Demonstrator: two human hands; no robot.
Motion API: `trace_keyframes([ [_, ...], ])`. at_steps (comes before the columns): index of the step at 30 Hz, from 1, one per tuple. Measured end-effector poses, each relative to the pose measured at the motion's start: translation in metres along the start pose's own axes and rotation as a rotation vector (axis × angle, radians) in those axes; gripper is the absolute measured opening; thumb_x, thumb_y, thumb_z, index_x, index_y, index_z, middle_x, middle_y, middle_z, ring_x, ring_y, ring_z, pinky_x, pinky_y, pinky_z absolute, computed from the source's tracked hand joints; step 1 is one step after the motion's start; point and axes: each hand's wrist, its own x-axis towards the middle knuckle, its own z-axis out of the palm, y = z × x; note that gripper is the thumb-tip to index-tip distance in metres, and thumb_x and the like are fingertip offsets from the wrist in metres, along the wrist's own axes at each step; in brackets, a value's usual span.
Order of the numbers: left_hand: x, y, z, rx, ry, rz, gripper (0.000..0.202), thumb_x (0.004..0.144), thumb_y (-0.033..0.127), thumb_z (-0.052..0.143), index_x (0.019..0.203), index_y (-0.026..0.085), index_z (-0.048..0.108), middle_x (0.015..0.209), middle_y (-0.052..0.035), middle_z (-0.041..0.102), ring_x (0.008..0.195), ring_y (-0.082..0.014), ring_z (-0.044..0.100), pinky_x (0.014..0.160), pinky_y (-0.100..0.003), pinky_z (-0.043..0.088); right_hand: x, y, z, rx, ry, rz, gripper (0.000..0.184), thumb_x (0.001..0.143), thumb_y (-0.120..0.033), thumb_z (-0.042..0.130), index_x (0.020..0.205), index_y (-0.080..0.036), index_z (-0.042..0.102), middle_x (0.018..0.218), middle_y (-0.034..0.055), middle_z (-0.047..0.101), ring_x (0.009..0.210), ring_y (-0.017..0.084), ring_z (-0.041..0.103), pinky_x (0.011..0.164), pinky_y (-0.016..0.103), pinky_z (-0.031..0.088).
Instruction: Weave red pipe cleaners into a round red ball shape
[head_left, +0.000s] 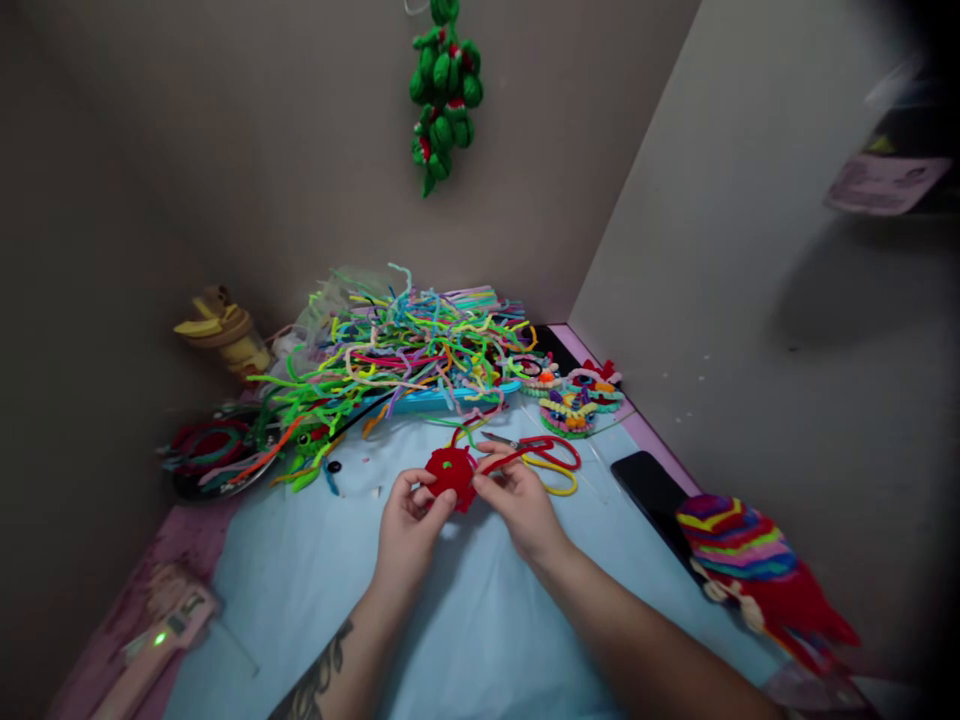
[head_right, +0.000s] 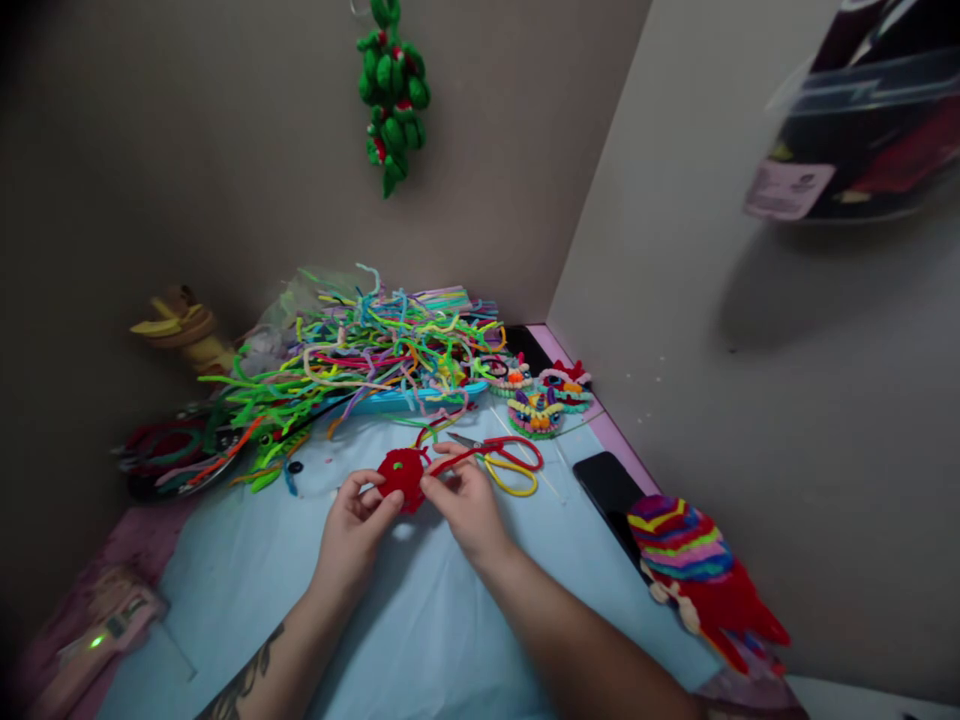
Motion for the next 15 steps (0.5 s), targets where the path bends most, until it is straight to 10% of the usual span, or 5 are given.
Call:
trace_keyframes([
  [15, 0.0008, 0.0012, -0.0004, 0.135, -0.018, 0.105, 0.033, 0.074, 0.034, 0.065, 0.098, 0.02, 0.048, 0.084, -0.0025, 0.066, 0.071, -0.0136, 0.062, 0.066, -0.026, 0.047, 0.007, 0.0002, -0.0022, -0.141, -0.025, 0.007, 0.039, 0.075, -0.052, 0.061, 0.057, -0.018, 0.055, 0.121, 0.0091, 0.053, 0.112, 0.023, 0.049, 0.093, 0.034, 0.037],
])
